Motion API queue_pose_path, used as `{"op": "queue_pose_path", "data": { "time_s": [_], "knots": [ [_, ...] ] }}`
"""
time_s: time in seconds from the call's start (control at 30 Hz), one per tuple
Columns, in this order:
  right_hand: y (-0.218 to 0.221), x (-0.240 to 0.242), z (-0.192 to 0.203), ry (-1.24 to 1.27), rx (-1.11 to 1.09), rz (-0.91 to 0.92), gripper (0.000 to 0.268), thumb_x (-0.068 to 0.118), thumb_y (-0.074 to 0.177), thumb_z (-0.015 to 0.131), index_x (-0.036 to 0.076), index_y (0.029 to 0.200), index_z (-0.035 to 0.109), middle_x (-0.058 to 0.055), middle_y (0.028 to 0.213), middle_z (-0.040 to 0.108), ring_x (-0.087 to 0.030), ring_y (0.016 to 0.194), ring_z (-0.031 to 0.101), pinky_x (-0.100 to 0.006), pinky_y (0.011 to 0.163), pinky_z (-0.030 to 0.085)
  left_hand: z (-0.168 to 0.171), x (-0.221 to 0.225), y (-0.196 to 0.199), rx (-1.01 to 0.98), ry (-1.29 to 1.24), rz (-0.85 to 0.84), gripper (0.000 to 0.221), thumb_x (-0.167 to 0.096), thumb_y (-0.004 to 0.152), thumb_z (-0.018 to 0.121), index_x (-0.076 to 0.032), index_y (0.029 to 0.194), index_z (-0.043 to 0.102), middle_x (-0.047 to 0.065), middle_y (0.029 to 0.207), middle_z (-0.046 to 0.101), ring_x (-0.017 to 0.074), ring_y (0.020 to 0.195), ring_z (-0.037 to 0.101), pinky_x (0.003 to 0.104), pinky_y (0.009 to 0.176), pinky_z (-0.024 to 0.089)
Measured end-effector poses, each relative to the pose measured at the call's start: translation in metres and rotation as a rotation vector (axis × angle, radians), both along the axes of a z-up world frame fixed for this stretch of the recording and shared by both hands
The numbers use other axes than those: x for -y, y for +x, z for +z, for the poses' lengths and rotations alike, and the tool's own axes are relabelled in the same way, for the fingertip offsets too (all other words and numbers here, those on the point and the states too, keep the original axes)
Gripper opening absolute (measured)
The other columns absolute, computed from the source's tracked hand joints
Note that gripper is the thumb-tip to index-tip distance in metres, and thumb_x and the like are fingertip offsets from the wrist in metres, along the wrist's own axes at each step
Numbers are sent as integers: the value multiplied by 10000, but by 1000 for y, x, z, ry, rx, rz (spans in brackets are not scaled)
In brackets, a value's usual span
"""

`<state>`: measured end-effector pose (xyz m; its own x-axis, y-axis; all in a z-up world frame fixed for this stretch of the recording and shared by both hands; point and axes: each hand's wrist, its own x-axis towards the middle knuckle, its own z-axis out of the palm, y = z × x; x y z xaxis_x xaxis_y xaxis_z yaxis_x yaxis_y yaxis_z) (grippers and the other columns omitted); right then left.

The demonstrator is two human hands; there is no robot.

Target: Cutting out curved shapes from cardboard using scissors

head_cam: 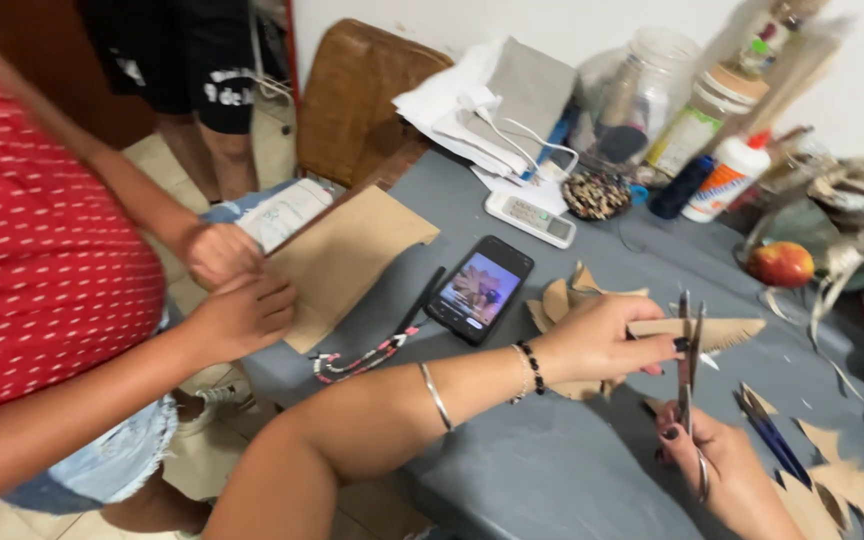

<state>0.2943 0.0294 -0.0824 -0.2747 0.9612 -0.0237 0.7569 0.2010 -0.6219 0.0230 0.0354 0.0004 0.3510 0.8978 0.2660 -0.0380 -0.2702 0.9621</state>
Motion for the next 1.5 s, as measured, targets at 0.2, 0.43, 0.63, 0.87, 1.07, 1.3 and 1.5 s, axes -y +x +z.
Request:
{"op": "queue_pose_path", "data": {
  "time_s": [0.2,0.43,0.63,0.87,1.07,1.3,1.5],
  "knots": [
    [-2,18,10,208,138,245,390,550,977,423,218,879,601,71,709,640,-142,644,573,-326,659,480,-33,-16,14,-51,184,-3,181,-241,875,696,-156,752,594,-88,662,537,21,686,466,272,544,377],
    [-32,30,39,166,-285,403,405,491,1001,519,146,836,652,-26,610,645,-154,585,608,-331,560,546,-19,-14,6,-95,26,84,170,-317,842,721,-165,783,769,28,521,653,137,472,649,213,456,480],
    [-36,24,38,151,-287,525,573,621,977,447,91,934,660,-51,697,647,-209,636,662,-353,565,538,-19,-14,7,-131,41,117,154,-342,796,738,-207,728,771,28,522,648,150,525,622,237,492,448],
    [-37,24,38,199,-212,480,504,585,998,445,122,861,592,-38,686,633,-234,602,661,-347,561,535,-13,-7,5,-190,47,124,185,-300,810,714,-129,751,755,119,582,673,268,617,679,321,563,505],
    [-38,26,42,198,-173,459,505,605,995,431,139,853,567,-45,678,630,-240,601,661,-356,559,536,-14,-7,5,-239,69,124,181,-293,806,712,-119,773,752,135,627,689,306,694,703,359,606,528],
    [-40,31,39,213,-138,376,348,452,1013,522,146,860,585,-59,616,573,-264,552,636,-372,546,531,-10,-3,5,-267,90,124,175,-293,803,707,-129,766,756,136,641,697,334,762,725,380,644,554],
    [-35,29,27,218,-128,284,329,402,1008,554,139,824,626,-50,559,599,-228,500,598,-341,519,519,-30,-19,11,-230,87,139,147,-264,811,684,-154,744,753,114,629,697,309,728,716,369,625,550]
  ]
}}
